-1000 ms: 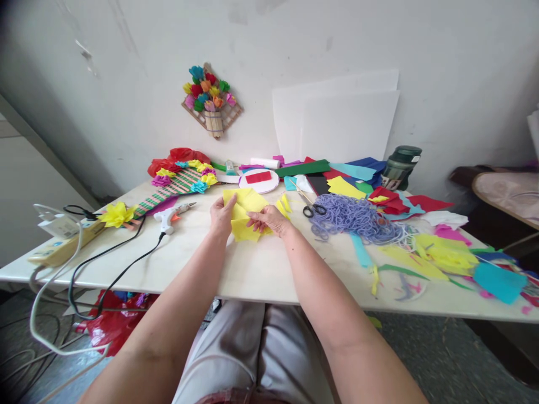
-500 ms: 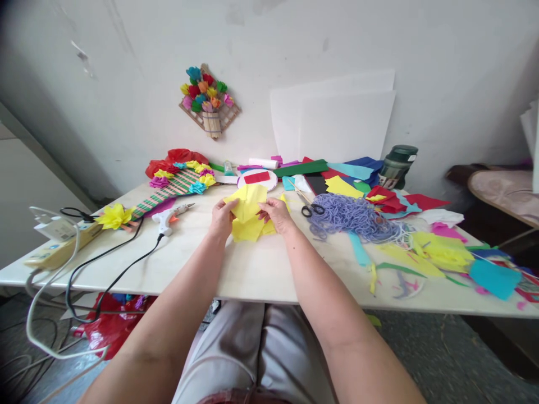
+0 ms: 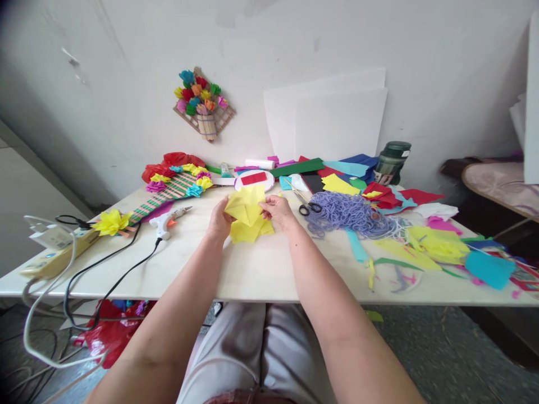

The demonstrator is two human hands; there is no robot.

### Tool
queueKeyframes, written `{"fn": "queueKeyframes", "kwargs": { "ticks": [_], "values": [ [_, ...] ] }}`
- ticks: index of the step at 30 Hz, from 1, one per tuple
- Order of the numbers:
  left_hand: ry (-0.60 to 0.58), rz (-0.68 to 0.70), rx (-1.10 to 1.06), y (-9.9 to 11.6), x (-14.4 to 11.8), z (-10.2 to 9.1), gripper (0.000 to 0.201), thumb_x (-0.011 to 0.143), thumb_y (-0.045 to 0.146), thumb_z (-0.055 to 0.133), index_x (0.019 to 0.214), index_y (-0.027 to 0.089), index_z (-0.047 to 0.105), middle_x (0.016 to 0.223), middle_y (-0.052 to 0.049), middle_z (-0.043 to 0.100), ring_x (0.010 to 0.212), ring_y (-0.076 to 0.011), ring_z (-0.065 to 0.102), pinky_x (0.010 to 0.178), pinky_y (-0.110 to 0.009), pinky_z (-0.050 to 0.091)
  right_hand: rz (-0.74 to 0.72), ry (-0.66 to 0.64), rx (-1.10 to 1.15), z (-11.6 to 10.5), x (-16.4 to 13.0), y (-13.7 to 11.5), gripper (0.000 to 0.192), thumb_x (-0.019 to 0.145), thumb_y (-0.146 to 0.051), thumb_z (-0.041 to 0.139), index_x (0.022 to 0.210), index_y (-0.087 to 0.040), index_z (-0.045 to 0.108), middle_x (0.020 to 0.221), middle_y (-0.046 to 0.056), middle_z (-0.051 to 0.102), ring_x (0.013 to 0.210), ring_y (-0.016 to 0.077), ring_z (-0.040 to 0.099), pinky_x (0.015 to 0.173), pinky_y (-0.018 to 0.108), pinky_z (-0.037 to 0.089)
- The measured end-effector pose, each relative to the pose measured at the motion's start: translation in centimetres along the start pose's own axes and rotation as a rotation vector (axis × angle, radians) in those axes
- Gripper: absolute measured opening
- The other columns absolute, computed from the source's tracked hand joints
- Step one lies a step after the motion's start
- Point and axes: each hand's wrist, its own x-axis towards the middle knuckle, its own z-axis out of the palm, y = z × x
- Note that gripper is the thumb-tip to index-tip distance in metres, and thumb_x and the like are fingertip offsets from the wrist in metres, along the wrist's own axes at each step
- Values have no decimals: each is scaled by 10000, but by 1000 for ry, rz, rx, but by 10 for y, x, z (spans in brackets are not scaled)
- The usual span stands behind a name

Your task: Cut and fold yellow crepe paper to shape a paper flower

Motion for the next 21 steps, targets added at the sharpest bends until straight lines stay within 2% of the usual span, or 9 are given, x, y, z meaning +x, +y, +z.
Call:
{"fn": "queueKeyframes", "kwargs": {
  "ticks": [3,5,11,17,21],
  "values": [
    [1,-64,1,1,1,0,522,645,603,470,768,112,597,639,-52,609,615,-160,587,496,-221,414,-3,-28,-22,-2,0,0,200,598,-301,655,640,-146,535,491,-16,573,378,69,486,368,182,351],
    [20,-53,46,-1,2,-2,525,634,616,486,736,114,598,606,-44,594,582,-153,576,473,-218,399,-10,-36,-32,-3,0,0,198,601,-300,654,636,-144,537,491,-16,572,382,69,487,371,181,353],
    [21,38,198,-7,3,-8,366,578,472,646,718,137,597,540,8,548,464,-101,511,421,-196,342,-8,-67,-55,-5,-1,-2,207,591,-306,659,631,-144,536,492,-21,564,385,70,480,373,187,352],
    [-2,44,167,-4,1,-7,311,537,382,699,666,135,563,557,4,574,475,-101,518,477,-220,397,-2,-99,-72,-7,-2,-5,221,578,-310,666,603,-141,526,462,-37,521,374,60,452,359,186,326],
    [9,28,173,-5,4,-7,255,550,331,685,635,142,537,494,26,523,431,-83,474,433,-199,351,-21,-72,-46,-8,-1,-4,206,578,-292,658,671,-142,551,454,-55,498,366,53,427,360,186,323]
  ]
}}
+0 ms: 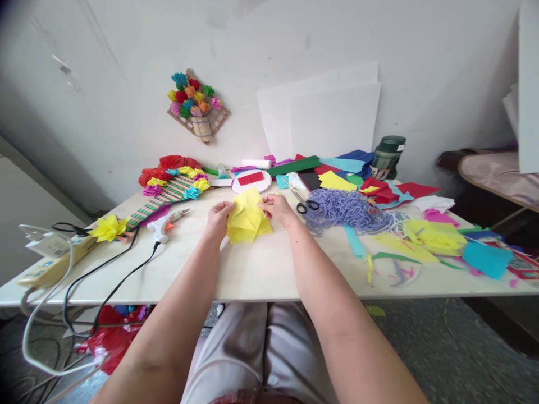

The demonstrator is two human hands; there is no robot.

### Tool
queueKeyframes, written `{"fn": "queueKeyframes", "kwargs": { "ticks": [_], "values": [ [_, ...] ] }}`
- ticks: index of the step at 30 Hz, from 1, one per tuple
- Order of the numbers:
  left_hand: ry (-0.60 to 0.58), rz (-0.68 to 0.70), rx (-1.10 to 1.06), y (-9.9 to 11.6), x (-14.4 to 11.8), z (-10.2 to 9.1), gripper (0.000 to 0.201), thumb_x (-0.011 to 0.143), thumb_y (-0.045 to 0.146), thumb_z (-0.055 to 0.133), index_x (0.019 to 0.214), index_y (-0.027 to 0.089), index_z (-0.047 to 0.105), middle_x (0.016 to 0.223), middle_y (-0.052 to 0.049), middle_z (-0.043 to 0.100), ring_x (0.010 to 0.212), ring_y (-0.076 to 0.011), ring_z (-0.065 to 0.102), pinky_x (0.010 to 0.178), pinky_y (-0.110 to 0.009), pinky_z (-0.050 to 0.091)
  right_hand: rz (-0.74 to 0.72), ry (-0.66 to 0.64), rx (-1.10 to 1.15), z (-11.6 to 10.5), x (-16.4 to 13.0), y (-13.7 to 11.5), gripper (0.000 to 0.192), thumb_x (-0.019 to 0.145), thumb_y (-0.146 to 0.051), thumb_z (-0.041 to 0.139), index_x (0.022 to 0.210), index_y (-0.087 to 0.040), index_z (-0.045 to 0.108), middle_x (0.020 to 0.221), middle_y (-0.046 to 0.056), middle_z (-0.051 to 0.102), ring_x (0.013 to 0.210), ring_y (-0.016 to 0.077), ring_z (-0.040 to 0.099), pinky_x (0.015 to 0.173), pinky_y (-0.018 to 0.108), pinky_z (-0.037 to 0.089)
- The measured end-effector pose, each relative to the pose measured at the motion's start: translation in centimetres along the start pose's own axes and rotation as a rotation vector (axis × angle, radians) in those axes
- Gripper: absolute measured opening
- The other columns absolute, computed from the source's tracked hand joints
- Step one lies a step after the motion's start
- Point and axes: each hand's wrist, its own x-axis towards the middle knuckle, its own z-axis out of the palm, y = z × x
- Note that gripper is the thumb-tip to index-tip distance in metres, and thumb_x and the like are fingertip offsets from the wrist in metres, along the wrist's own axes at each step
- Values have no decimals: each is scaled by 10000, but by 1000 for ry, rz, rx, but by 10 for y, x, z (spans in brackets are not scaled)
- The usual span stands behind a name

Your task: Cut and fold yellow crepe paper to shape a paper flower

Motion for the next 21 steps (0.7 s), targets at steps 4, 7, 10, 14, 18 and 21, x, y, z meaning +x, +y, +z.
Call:
{"fn": "queueKeyframes", "kwargs": {
  "ticks": [4,7,10,14,18,21],
  "values": [
    [-10,7,18,-1,2,-1,191,574,287,646,643,151,532,455,48,457,399,-63,420,401,-180,294,-19,5,14,-1,0,0,196,582,-286,649,675,-141,555,445,-59,487,357,48,403,364,191,315],
    [-20,-6,22,1,1,0,196,594,305,627,689,148,557,445,56,431,380,-50,379,396,-176,274,-14,-25,17,-1,0,-1,203,577,-295,653,674,-139,566,465,-52,505,353,43,391,359,192,302],
    [-37,-2,42,3,-1,2,213,578,310,647,673,141,558,447,54,443,377,-43,369,393,-174,264,-8,-48,16,-2,0,-2,207,568,-298,663,666,-140,573,480,-47,517,352,41,389,354,192,298],
    [-66,6,30,3,-2,3,229,564,306,661,678,140,554,505,29,512,417,-62,440,414,-184,318,-10,-42,19,-3,1,-1,197,570,-290,662,670,-138,587,476,-45,519,353,45,397,353,191,300],
    [-84,4,21,0,-1,2,205,579,290,645,681,145,541,504,28,513,414,-65,446,403,-180,311,7,-28,23,-3,1,0,173,570,-273,660,664,-138,605,467,-42,523,356,51,405,356,193,310],
    [-56,-5,20,-1,0,2,169,573,250,629,637,150,510,457,47,468,376,-49,401,376,-169,264,19,-22,33,-3,0,0,167,566,-265,661,669,-140,622,486,-33,545,356,49,406,353,191,310]
  ]
}}
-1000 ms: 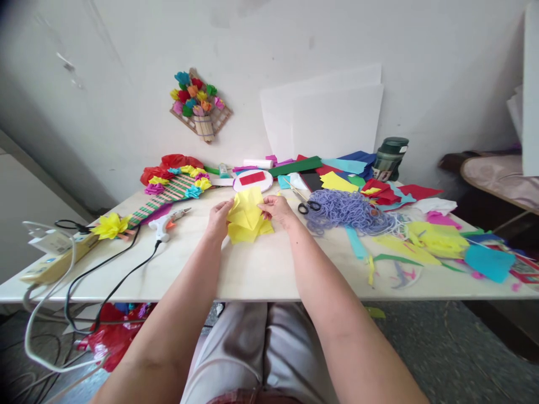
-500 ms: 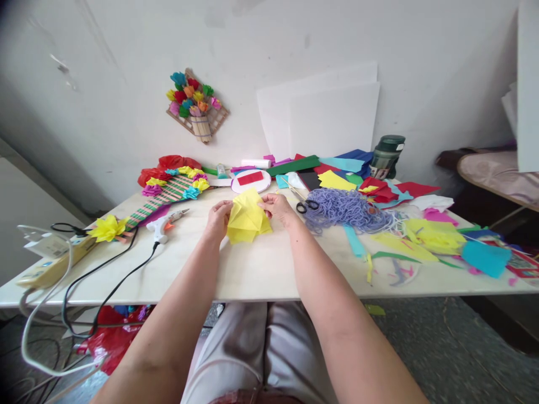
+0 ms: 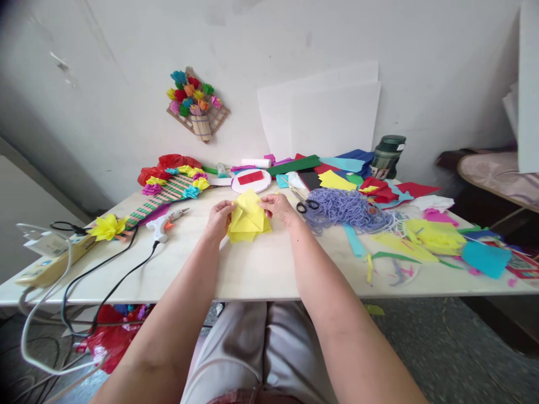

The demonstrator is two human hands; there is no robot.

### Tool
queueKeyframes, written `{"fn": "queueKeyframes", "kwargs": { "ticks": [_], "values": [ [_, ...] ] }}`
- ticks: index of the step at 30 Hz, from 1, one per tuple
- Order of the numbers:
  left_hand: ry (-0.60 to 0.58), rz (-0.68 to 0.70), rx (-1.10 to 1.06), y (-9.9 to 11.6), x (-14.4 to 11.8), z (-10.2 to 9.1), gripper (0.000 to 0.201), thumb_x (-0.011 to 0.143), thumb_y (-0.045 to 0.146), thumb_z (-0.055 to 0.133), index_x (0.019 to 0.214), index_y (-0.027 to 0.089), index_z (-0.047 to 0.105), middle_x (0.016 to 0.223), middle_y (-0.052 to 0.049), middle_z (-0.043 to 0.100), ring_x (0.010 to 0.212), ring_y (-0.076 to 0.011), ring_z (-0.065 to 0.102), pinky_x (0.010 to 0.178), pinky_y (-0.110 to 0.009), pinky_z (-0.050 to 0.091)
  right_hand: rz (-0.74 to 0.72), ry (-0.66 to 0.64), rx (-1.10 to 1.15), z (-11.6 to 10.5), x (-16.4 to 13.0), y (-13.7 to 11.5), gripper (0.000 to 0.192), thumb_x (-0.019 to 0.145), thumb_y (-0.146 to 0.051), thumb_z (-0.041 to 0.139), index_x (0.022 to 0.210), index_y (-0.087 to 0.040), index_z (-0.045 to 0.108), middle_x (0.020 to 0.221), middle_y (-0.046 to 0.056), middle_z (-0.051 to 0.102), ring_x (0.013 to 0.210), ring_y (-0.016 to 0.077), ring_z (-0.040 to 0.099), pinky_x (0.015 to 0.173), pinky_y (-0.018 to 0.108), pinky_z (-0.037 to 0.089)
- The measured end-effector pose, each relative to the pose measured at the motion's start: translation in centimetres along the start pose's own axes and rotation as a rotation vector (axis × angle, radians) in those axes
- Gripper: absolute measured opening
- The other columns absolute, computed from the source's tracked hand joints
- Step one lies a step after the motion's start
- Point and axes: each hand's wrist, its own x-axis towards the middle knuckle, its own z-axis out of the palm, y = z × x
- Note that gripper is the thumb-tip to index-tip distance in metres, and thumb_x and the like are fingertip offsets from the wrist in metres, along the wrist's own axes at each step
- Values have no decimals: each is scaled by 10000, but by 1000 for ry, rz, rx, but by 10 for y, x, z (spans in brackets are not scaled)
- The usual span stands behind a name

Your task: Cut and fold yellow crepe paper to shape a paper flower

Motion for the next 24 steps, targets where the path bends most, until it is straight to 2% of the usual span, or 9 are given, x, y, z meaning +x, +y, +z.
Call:
{"fn": "queueKeyframes", "kwargs": {
  "ticks": [7,13,24],
  "values": [
    [-15,-24,4,8,-6,2,193,560,208,591,737,136,562,505,33,516,403,-50,435,397,-164,288,-1,-12,8,-1,0,0,229,554,-252,664,751,-136,666,527,-17,584,362,46,405,350,188,317],
    [-12,-36,-10,8,-6,3,189,546,198,593,722,136,565,480,36,503,387,-46,415,387,-165,275,-22,3,20,-2,1,3,262,561,-235,647,799,-129,677,533,-11,587,368,53,418,367,202,327],
    [-28,-27,-51,7,-5,2,190,550,183,594,731,139,557,444,55,451,369,-38,378,382,-160,255,-62,5,37,-2,1,3,224,570,-198,609,767,-128,689,490,-14,563,371,60,417,376,208,319]
  ]
}}
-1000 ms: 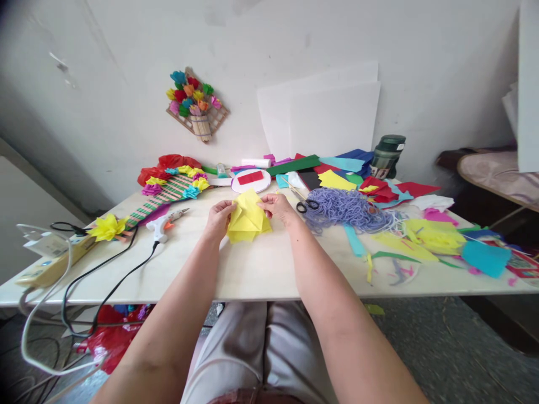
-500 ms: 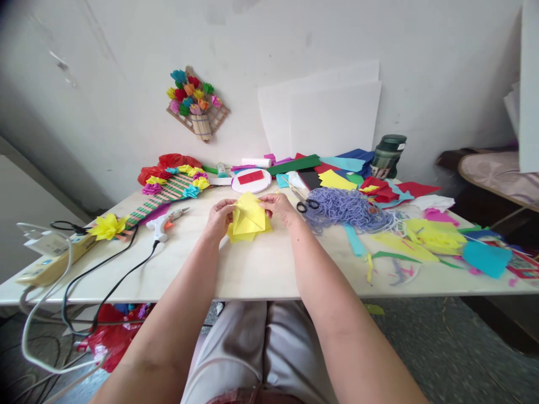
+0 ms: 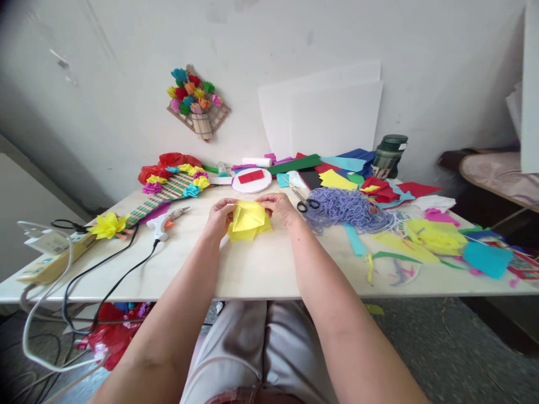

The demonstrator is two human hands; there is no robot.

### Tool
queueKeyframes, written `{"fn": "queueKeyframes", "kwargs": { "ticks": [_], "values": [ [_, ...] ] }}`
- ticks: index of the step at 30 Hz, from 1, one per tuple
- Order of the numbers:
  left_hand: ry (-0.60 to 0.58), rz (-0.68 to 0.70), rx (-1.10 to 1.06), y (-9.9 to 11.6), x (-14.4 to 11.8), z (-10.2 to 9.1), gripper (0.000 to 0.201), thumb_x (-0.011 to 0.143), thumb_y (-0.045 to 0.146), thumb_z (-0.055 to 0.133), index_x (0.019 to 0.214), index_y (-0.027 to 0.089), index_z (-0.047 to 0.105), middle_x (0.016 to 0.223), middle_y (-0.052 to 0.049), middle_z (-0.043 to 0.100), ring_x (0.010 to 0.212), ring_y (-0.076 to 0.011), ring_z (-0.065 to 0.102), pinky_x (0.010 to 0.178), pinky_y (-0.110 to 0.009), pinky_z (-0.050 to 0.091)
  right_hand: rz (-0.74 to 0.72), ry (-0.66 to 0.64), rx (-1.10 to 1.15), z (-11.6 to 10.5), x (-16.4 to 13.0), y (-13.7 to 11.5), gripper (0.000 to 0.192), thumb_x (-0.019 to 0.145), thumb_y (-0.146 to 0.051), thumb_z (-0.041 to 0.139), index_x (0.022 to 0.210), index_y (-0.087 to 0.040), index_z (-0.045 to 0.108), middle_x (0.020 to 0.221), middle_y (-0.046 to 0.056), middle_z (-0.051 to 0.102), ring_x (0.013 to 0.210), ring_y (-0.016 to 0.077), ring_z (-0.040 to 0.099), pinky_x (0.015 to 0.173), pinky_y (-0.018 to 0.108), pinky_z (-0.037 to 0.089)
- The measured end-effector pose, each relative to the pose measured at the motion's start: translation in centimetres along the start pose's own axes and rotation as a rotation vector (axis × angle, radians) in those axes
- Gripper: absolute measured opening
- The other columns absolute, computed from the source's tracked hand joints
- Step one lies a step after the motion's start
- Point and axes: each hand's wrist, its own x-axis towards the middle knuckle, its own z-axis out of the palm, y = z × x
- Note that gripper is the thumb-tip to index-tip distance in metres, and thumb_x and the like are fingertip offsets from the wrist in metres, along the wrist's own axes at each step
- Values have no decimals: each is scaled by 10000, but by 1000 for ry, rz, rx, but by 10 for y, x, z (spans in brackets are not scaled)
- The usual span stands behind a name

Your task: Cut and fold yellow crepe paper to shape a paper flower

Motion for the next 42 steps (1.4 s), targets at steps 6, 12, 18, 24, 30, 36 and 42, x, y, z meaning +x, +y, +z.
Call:
{"fn": "queueKeyframes", "kwargs": {
  "ticks": [6,12,18,24,30,36,42],
  "values": [
    [29,18,11,-1,1,0,176,546,186,595,712,133,575,429,61,422,362,-29,344,376,-160,227,-17,16,-7,4,-2,-4,199,574,-194,591,736,-129,686,479,-22,550,366,62,412,386,216,328],
    [29,24,6,-3,3,-1,150,547,193,594,687,139,580,438,50,425,371,-36,351,380,-167,225,-16,4,-18,3,-3,-4,182,601,-216,555,709,-137,679,470,-12,537,393,78,433,407,222,353],
    [48,18,76,-3,3,-1,156,567,263,607,660,141,580,431,50,414,373,-40,350,381,-171,224,-34,-10,-69,6,-4,-4,195,627,-332,593,656,-145,641,495,-13,532,418,82,443,407,217,348],
    [46,51,176,0,-1,2,250,542,246,647,759,143,581,469,56,458,400,-46,385,405,-171,279,-30,26,-111,11,-3,-2,219,567,-316,664,694,-146,609,527,-28,537,426,69,428,416,212,357],
    [-1,87,146,1,-2,3,381,561,263,659,909,136,570,470,74,412,436,-56,413,457,-181,339,-41,30,-109,12,-2,-2,314,583,-296,657,861,-155,625,511,-43,515,449,69,432,447,207,367],
    [-24,133,162,1,-4,5,401,562,304,673,917,144,576,483,70,424,458,-62,431,485,-189,364,58,14,-80,13,-4,-6,248,595,-322,643,771,-148,636,554,-8,567,469,85,458,439,212,353],
    [-97,146,185,1,-6,6,408,584,314,668,942,147,567,516,52,473,481,-69,457,487,-187,365,78,0,-110,11,-4,-3,184,605,-324,627,612,-143,596,508,-18,541,447,84,446,419,209,322]
  ]
}}
